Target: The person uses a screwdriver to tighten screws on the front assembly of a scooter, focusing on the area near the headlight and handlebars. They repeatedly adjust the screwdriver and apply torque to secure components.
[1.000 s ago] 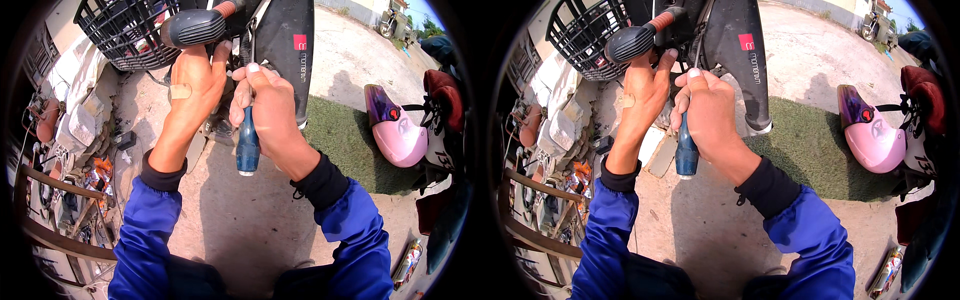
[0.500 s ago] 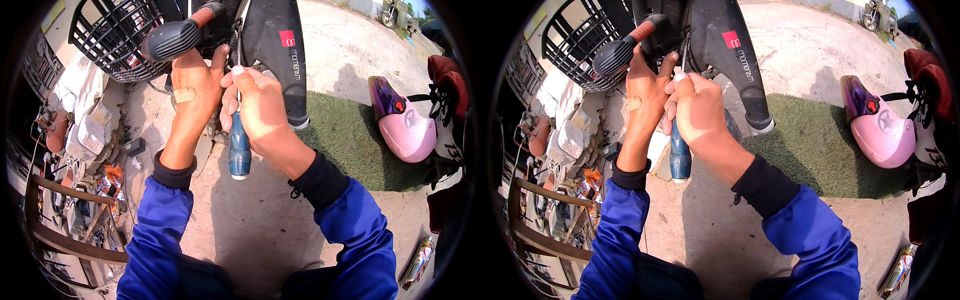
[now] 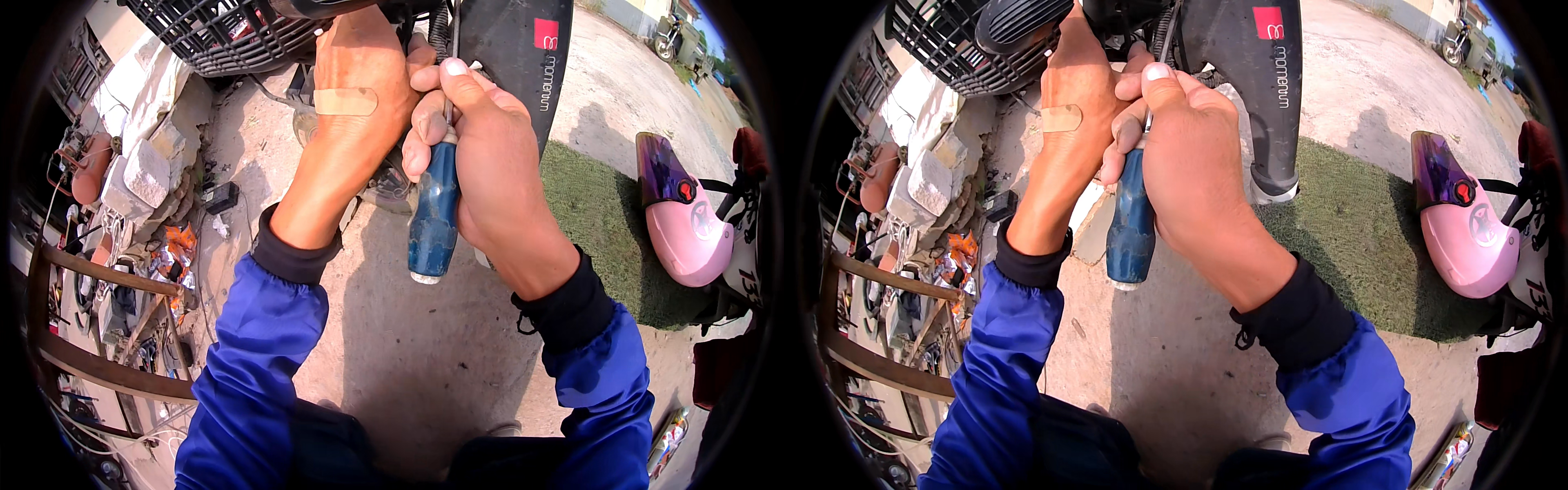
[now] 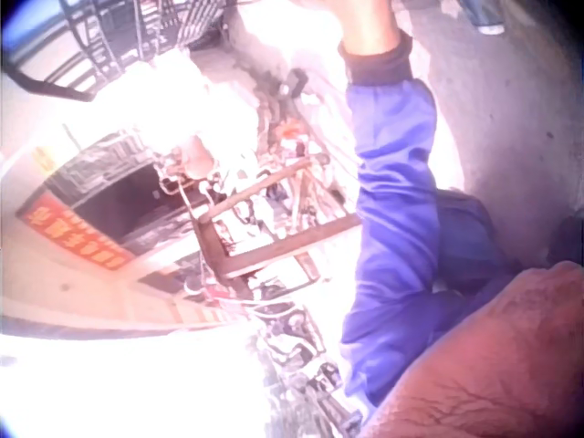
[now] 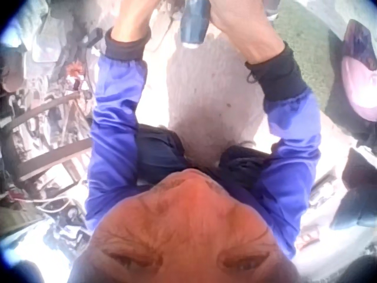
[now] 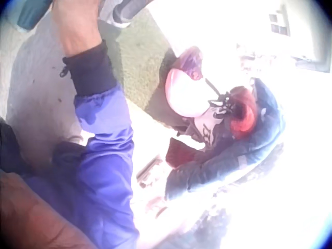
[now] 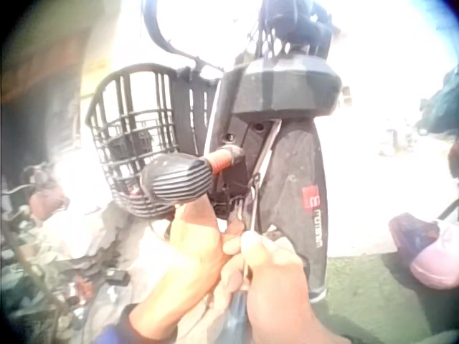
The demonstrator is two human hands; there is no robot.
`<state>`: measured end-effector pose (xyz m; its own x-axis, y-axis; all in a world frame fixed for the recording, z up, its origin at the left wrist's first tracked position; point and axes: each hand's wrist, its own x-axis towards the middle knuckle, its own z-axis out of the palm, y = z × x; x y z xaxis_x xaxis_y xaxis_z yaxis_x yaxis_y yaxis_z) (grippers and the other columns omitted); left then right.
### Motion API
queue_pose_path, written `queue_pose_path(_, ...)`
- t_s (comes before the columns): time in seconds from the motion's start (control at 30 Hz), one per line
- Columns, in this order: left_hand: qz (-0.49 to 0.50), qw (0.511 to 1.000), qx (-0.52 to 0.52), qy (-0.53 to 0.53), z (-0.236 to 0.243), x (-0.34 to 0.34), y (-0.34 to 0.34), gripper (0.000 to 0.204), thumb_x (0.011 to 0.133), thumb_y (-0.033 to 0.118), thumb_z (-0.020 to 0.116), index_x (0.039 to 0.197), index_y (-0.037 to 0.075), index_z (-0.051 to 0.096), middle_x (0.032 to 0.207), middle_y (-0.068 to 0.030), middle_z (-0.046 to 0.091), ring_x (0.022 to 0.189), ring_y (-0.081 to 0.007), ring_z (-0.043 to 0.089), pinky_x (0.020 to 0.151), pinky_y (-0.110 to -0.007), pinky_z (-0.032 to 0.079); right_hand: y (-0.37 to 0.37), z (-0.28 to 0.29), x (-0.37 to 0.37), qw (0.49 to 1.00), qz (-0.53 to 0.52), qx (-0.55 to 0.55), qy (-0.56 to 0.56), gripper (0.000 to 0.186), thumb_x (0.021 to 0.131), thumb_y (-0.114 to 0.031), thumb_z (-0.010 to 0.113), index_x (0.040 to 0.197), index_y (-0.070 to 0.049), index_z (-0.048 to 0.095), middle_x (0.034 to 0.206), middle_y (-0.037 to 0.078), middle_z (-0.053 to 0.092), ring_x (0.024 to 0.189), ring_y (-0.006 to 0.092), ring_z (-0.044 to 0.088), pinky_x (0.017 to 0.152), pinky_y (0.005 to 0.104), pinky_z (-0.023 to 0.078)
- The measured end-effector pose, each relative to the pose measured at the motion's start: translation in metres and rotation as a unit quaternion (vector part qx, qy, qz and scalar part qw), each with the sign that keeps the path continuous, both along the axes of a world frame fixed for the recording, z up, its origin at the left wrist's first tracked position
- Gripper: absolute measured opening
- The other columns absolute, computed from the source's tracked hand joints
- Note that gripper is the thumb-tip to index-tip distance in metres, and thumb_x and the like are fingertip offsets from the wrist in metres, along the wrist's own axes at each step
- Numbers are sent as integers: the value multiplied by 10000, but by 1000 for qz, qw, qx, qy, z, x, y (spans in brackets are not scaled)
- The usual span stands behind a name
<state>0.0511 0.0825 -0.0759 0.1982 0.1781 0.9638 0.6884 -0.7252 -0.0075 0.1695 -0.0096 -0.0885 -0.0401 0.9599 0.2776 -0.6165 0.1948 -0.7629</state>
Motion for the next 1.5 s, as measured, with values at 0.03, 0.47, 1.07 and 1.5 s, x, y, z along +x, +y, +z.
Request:
queue_pose_path(0.03,-50,999,-5,-6,2,4,-11,364,859,105,705,1140,-72,556,908,-226,625,781,-385,639,701,-435,509,0,-2,1,1000,-7,-3,-10,303,1112,-232,418,1091,35,560,660,31,520,527,165,558,532,308,480)
queue_pose_path(0.47,-103,990,80,53,-10,-29,0,607,814,10,675,1342,-149,422,1111,-327,567,943,-472,579,829,-494,486,-33,-23,-19,987,-50,-40,-147,331,1103,-282,448,1061,7,603,711,53,588,646,127,534,640,258,426)
queue_pose_path(1.07,-50,998,8,-35,-27,-11,7,246,838,134,674,943,-88,689,1353,-347,525,1167,-448,560,994,-528,449,-27,-61,-17,985,-100,-43,-134,321,1096,-299,495,1047,-5,614,643,46,551,559,116,468,541,254,355)
queue_pose_path(1.5,-57,989,-39,-133,-39,17,11,208,802,146,719,931,-15,740,1436,-258,495,1243,-433,505,1061,-524,391,-34,-57,-12,982,-80,3,-174,347,1102,-290,473,1039,34,583,626,78,562,507,128,485,515,259,370)
